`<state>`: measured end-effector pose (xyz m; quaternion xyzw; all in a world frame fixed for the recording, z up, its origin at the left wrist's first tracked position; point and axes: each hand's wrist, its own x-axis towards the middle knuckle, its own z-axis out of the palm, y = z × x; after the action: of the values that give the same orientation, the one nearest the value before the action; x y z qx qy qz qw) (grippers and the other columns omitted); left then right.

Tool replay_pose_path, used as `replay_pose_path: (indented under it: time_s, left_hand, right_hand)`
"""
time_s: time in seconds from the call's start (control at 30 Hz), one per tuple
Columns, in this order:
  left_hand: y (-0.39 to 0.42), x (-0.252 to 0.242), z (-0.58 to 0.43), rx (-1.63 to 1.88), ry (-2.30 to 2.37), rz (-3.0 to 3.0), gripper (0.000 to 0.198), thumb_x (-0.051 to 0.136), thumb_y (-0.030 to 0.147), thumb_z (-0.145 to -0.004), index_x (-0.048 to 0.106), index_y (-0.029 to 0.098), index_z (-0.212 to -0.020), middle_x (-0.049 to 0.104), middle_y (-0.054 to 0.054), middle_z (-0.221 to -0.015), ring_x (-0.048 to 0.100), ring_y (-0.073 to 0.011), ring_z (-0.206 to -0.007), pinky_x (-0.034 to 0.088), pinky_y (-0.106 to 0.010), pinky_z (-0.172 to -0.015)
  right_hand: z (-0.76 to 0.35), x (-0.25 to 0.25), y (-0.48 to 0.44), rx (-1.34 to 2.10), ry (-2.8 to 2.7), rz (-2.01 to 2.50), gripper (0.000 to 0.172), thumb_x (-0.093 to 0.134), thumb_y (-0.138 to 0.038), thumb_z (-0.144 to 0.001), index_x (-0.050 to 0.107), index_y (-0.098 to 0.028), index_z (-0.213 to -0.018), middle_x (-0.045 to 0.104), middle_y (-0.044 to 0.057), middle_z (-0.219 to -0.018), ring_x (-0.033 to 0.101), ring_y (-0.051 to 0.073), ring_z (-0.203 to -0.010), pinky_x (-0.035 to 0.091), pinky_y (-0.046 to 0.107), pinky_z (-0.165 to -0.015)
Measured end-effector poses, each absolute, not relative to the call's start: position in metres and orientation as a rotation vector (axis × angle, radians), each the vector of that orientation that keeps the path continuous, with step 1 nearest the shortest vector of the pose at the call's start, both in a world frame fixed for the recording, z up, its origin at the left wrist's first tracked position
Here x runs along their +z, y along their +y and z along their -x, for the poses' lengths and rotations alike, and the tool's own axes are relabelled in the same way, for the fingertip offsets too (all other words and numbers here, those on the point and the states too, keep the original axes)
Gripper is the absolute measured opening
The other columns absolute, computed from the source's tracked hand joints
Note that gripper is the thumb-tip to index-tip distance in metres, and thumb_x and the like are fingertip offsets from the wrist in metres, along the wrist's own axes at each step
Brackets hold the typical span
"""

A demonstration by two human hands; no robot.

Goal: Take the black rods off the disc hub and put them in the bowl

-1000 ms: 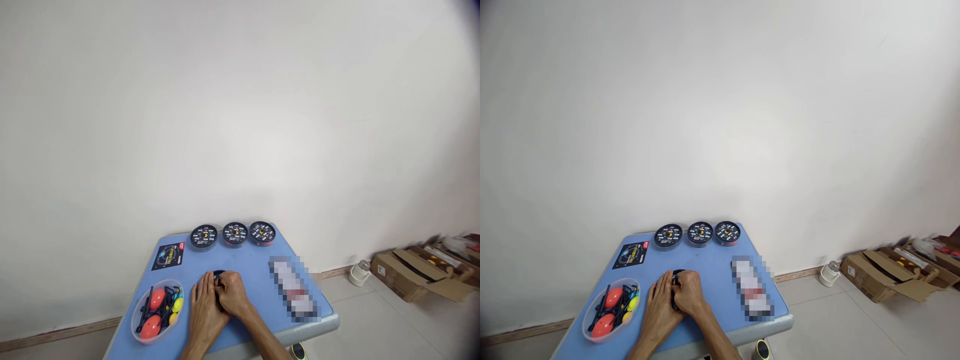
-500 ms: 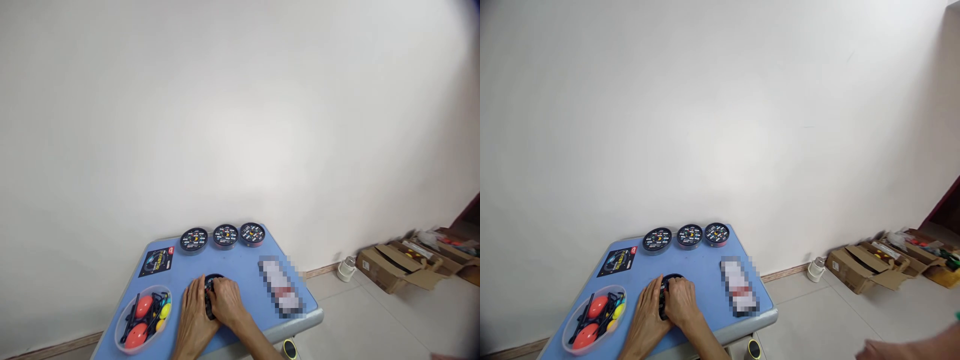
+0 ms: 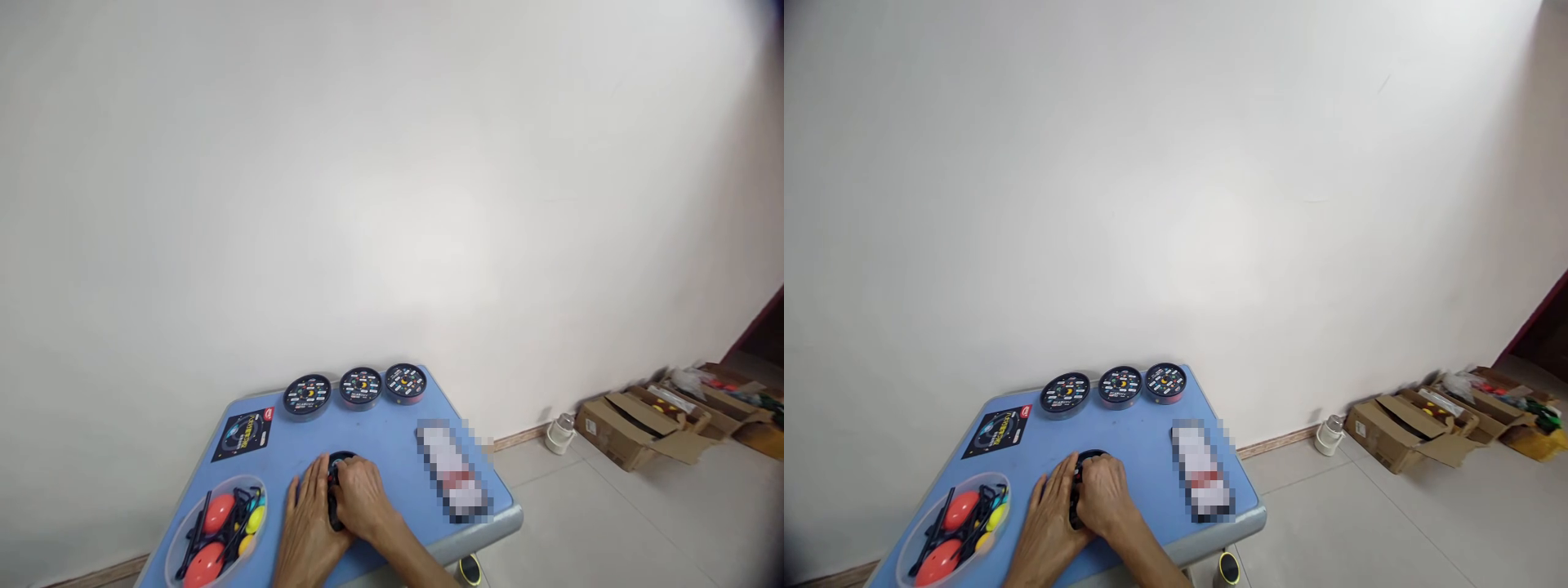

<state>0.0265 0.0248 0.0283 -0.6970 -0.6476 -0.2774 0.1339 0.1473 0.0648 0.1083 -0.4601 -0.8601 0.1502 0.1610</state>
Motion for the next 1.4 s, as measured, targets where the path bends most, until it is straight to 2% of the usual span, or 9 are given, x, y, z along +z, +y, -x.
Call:
replay_pose_path:
  time_s: [0.37, 0.53, 0.7, 0.8, 0.97, 1.1, 1.4]
  left_hand:
    - [0.028, 0.021, -0.025, -0.804, -1.901, 2.022, 0.076, 0.056, 0.026, -0.065, 0.040, 0.016, -0.138, 0.052, -0.013, -0.142, 0.047, -0.0268, -0.131, 0.024, -0.047, -0.114]
    - [0.030, 0.015, -0.022, -0.822, -1.816, 2.006, 0.080, 0.056, 0.028, -0.065, 0.034, 0.015, -0.141, 0.052, -0.015, -0.142, 0.048, -0.0286, -0.130, 0.024, -0.048, -0.113]
    - [0.029, 0.015, -0.021, -0.818, -1.757, 2.001, 0.089, 0.058, 0.031, -0.066, 0.022, 0.015, -0.146, 0.052, -0.016, -0.142, 0.050, -0.0297, -0.128, 0.024, -0.049, -0.112]
    - [0.028, 0.019, -0.023, -0.844, -1.695, 1.983, 0.092, 0.059, 0.032, -0.068, 0.018, 0.015, -0.148, 0.052, -0.018, -0.140, 0.051, -0.0308, -0.125, 0.028, -0.050, -0.110]
    - [0.028, 0.027, -0.027, -0.914, -1.688, 1.857, 0.086, 0.056, 0.032, -0.072, 0.019, 0.011, -0.147, 0.053, -0.021, -0.133, 0.051, -0.0338, -0.123, 0.041, -0.049, -0.100]
    - [0.030, 0.030, -0.025, -0.926, -1.694, 1.820, 0.082, 0.053, 0.031, -0.076, 0.019, 0.010, -0.147, 0.058, -0.020, -0.124, 0.057, -0.0321, -0.112, 0.048, -0.047, -0.092]
    - [0.030, 0.026, -0.023, -0.804, -1.703, 1.878, 0.086, 0.055, 0.029, -0.074, 0.014, 0.013, -0.148, 0.055, -0.019, -0.134, 0.053, -0.0335, -0.120, 0.039, -0.051, -0.101]
  right_hand:
    - [-0.144, 0.103, 0.068, 0.385, -2.405, 1.274, 0.019, 0.057, -0.013, -0.079, 0.071, -0.011, -0.091, 0.072, 0.014, -0.089, 0.067, 0.022, -0.084, 0.042, 0.027, -0.070]
    - [-0.144, 0.099, 0.070, 0.390, -2.400, 1.268, 0.017, 0.058, -0.013, -0.078, 0.071, -0.011, -0.088, 0.072, 0.013, -0.088, 0.066, 0.023, -0.084, 0.041, 0.028, -0.069]
    - [-0.144, 0.099, 0.070, 0.429, -2.396, 1.270, 0.016, 0.056, -0.013, -0.079, 0.070, -0.012, -0.087, 0.072, 0.013, -0.089, 0.066, 0.023, -0.085, 0.041, 0.028, -0.070]
    - [-0.146, 0.097, 0.070, 0.439, -2.393, 1.274, 0.018, 0.055, -0.013, -0.080, 0.068, -0.013, -0.091, 0.071, 0.013, -0.092, 0.065, 0.024, -0.090, 0.042, 0.029, -0.071]
    - [-0.147, 0.096, 0.067, 0.399, -2.359, 1.307, 0.020, 0.053, -0.014, -0.083, 0.066, -0.014, -0.098, 0.070, 0.013, -0.097, 0.064, 0.026, -0.094, 0.044, 0.031, -0.074]
    - [-0.146, 0.100, 0.066, 0.390, -2.353, 1.338, 0.018, 0.054, -0.017, -0.085, 0.066, -0.014, -0.099, 0.070, 0.013, -0.099, 0.064, 0.028, -0.097, 0.046, 0.033, -0.076]
    - [-0.146, 0.098, 0.066, 0.359, -2.376, 1.278, 0.021, 0.053, -0.013, -0.087, 0.065, -0.014, -0.104, 0.069, 0.013, -0.101, 0.063, 0.027, -0.100, 0.045, 0.032, -0.076]
